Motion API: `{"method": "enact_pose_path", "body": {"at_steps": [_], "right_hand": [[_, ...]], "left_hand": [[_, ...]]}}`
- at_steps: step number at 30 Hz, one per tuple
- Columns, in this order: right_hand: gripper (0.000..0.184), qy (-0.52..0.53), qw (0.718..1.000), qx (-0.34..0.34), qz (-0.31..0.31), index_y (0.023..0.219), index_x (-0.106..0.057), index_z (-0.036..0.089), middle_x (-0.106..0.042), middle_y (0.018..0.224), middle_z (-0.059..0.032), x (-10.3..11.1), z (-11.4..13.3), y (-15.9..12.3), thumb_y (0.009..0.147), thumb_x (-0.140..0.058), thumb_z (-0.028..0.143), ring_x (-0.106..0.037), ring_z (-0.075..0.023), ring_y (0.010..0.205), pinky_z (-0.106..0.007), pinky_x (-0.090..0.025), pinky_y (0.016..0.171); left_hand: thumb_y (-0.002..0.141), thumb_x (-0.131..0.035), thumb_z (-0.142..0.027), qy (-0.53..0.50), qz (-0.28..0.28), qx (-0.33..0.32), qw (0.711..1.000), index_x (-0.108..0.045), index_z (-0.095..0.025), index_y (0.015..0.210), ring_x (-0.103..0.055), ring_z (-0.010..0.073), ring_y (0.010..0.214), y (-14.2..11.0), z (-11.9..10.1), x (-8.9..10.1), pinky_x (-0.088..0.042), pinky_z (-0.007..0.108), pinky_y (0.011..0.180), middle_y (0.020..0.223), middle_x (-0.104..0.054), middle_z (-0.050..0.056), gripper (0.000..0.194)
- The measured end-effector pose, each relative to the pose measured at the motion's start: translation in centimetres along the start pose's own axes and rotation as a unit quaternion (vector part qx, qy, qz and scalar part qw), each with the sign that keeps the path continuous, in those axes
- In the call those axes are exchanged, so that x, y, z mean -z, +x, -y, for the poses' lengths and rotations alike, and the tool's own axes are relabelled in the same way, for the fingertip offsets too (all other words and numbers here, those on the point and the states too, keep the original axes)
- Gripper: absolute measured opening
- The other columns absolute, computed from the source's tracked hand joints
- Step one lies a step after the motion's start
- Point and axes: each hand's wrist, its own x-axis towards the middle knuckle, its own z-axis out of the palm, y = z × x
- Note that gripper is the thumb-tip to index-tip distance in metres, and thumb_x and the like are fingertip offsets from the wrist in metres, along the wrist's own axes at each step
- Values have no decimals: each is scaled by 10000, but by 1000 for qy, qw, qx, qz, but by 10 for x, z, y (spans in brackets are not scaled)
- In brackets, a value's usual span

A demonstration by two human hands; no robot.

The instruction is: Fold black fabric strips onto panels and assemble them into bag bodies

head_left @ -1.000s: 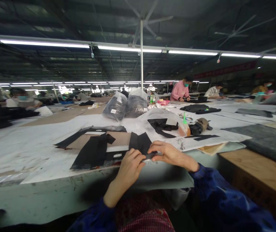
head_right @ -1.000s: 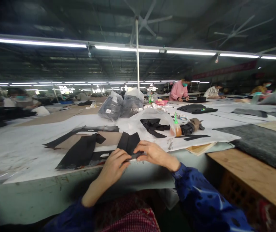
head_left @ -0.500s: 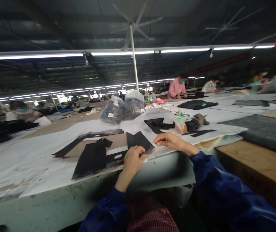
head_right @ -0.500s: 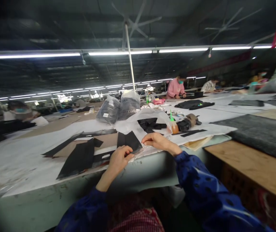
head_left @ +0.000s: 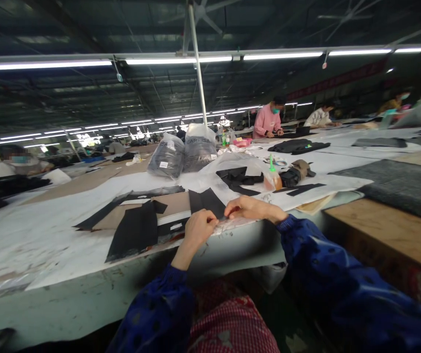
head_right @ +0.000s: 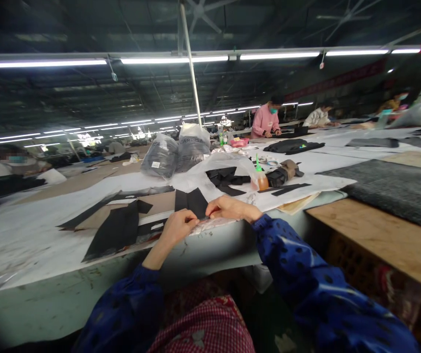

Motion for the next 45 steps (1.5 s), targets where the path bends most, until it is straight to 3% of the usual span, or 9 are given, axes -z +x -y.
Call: {"method": "enact_pose_path", "body": {"at_steps": [4,9,18,24,31,41,45], "right_hand": [[214,72,997,-11,16,972,-707,90,-695,867,-40,6,-9,2,847,-582,211,-597,-154,799,-230,-432,724],[186,57,998,-19,28,909,-713,73,-680,843,-39,5,-6,6,789,-657,204,-580,-145,772,-226,-423,694],[136,9,999,-23,38,840,-707,90,-670,762,-21,2,-9,19,788,-607,167,-538,-137,702,-222,-399,650],[164,5,998,-46,32,849,-719,84,-656,719,4,0,-14,23,765,-604,165,-513,-128,672,-214,-373,613],[191,34,996,-75,47,850,-740,70,-601,606,48,0,-14,27,740,-606,150,-489,-108,622,-203,-348,568],[140,26,994,-104,33,687,-732,140,-580,556,34,0,0,24,704,-597,110,-467,-89,556,-204,-329,529],[113,3,992,-121,44,716,-738,145,-589,574,35,1,-1,27,695,-628,153,-483,-98,563,-200,-330,510]], "left_hand": [[769,-613,-222,-27,27,40,998,-729,-183,712,-627,208,750,9,3,0,-397,284,650,747,-716,60,136],[762,-605,-245,-38,26,50,998,-743,-178,733,-631,215,734,12,6,-3,-383,293,628,758,-731,77,156],[789,-587,-265,-61,26,32,997,-711,-170,732,-625,185,742,14,12,-5,-414,265,660,751,-713,50,166],[728,-670,-362,-90,-14,37,995,-697,-180,786,-585,166,664,12,10,-8,-401,245,596,681,-665,13,193],[711,-657,-372,-67,48,99,992,-694,-180,620,-545,170,592,23,10,-8,-328,257,534,557,-607,12,216],[693,-652,-354,-60,98,101,988,-687,-144,600,-474,152,529,32,12,-6,-274,270,503,496,-529,6,232],[686,-660,-336,-56,101,105,988,-694,-133,601,-469,152,523,34,10,-5,-273,276,510,477,-515,4,222]]}}
